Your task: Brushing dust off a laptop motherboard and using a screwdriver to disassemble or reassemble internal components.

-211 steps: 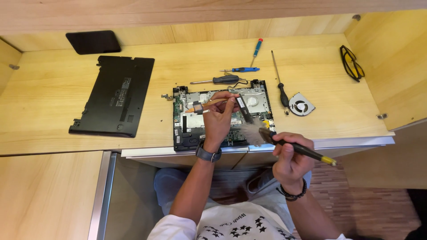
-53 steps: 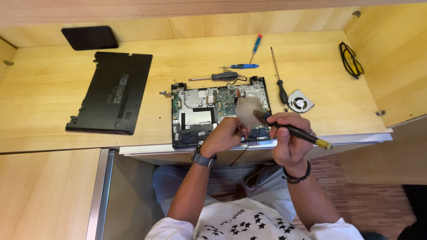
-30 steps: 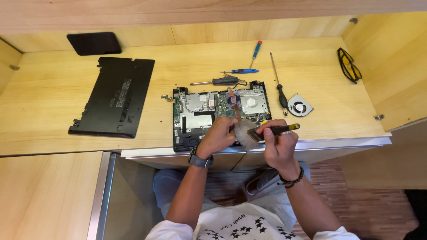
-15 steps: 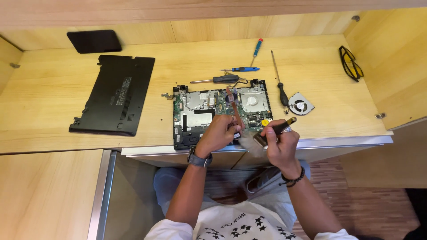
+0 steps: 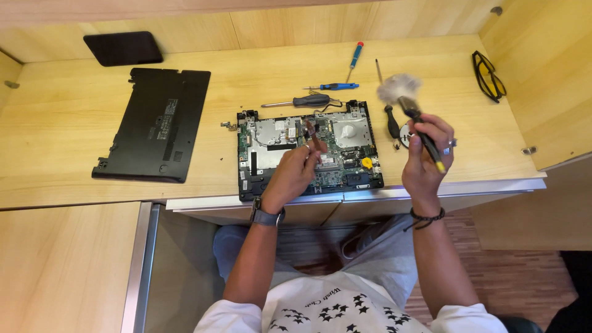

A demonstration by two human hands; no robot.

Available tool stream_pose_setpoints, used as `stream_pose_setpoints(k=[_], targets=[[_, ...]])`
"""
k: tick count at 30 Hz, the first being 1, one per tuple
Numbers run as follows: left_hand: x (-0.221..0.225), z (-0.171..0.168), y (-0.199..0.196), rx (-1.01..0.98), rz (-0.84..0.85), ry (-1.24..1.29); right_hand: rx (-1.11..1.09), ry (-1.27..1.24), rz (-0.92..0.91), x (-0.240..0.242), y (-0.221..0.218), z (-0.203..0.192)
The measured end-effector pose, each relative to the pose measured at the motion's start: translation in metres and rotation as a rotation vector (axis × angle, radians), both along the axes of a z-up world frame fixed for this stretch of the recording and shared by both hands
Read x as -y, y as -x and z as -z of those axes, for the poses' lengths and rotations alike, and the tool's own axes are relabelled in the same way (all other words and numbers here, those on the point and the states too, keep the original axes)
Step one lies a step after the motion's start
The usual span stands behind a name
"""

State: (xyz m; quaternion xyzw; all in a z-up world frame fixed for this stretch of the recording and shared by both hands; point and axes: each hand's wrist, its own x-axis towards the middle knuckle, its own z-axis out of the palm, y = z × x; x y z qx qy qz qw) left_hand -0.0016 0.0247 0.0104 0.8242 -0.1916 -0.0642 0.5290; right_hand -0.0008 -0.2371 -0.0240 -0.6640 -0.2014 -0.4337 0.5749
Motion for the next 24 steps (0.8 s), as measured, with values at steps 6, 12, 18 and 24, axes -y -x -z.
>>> stream_pose_setpoints(k=[6,12,18,24], targets=[[-0.026,0.054,-0.033,0.290,-0.216,-0.045,-0.311,0.545,0.406,0.061,-0.028,0.020],[-0.021,0.060,-0.047,0.346,-0.277,0.094,-0.631,0.543,0.450,0.088,-0.044,0.040],[-0.007,0.042,-0.031,-0.043,-0.310,0.503,-0.810,0.542,0.458,0.098,-0.050,0.055],[0.006,0.040,-0.032,-0.338,-0.405,1.119,-0.506,0.554,0.485,0.057,-0.022,0.032]])
